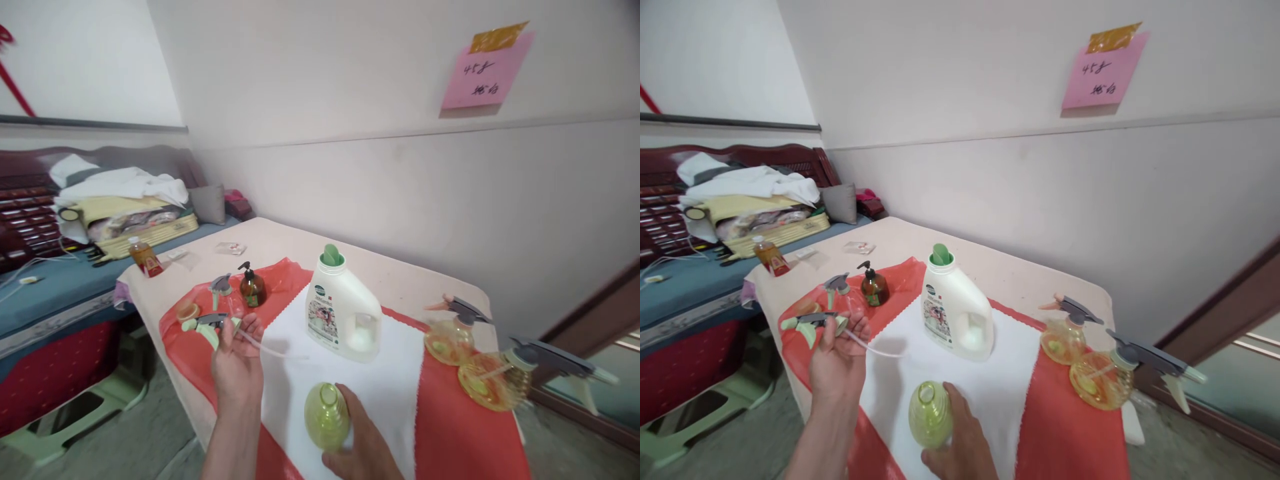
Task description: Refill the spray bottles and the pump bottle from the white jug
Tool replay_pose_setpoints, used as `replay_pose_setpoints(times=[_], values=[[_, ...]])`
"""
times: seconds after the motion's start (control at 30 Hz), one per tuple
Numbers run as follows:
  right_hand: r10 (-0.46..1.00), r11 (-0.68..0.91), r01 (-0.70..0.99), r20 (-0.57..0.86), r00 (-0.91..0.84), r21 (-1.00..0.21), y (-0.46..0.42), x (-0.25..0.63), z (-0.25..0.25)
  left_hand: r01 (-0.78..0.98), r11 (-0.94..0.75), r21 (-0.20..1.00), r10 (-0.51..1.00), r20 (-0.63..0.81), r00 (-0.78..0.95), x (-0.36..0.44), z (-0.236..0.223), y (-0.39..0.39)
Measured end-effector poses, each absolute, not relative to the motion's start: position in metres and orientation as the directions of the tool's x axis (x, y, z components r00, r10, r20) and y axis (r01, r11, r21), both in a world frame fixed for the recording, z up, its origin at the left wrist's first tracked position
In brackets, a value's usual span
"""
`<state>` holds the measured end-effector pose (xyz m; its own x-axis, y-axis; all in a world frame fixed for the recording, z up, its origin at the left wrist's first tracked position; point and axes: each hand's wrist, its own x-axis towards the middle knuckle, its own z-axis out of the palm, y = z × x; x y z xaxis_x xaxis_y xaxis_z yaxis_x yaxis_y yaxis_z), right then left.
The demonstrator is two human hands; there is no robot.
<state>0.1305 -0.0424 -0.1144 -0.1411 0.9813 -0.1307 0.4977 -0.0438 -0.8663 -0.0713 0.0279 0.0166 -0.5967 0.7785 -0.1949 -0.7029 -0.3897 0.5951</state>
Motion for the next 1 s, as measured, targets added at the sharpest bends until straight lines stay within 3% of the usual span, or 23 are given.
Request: replay_pose_setpoints(times=[0.2,0.37,0.57,0.7,0.83,1.0], values=[[0.973,-0.067,0.258,-0.12,-0.198,-0.964,-0.041,0.153,-0.111,-0.707,-0.385,0.593,0.756,-0.236,-0.61,-0.076,0.017,0.029],[0.985,-0.172,0.082,-0.172,0.012,-0.982,-0.043,0.162,-0.082,-0.71,-0.397,0.581,0.76,-0.226,-0.609,-0.083,0.014,0.032],[0.97,-0.203,0.106,-0.185,0.155,-0.973,-0.033,0.153,-0.073,-0.74,-0.39,0.548,0.759,-0.264,-0.595,-0.088,0.018,0.034],[0.985,-0.129,0.169,-0.108,0.132,-0.977,0.003,0.139,-0.063,-0.744,-0.401,0.534,0.757,-0.264,-0.597,-0.09,0.021,0.034],[0.972,-0.024,0.224,0.03,0.235,-0.974,0.056,0.117,-0.044,-0.748,-0.4,0.53,0.756,-0.271,-0.596,-0.091,0.02,0.034],[0.965,0.003,0.186,0.052,0.258,-0.983,0.091,0.099,-0.024,-0.772,-0.385,0.505,0.777,-0.275,-0.567,-0.088,0.019,0.034]])
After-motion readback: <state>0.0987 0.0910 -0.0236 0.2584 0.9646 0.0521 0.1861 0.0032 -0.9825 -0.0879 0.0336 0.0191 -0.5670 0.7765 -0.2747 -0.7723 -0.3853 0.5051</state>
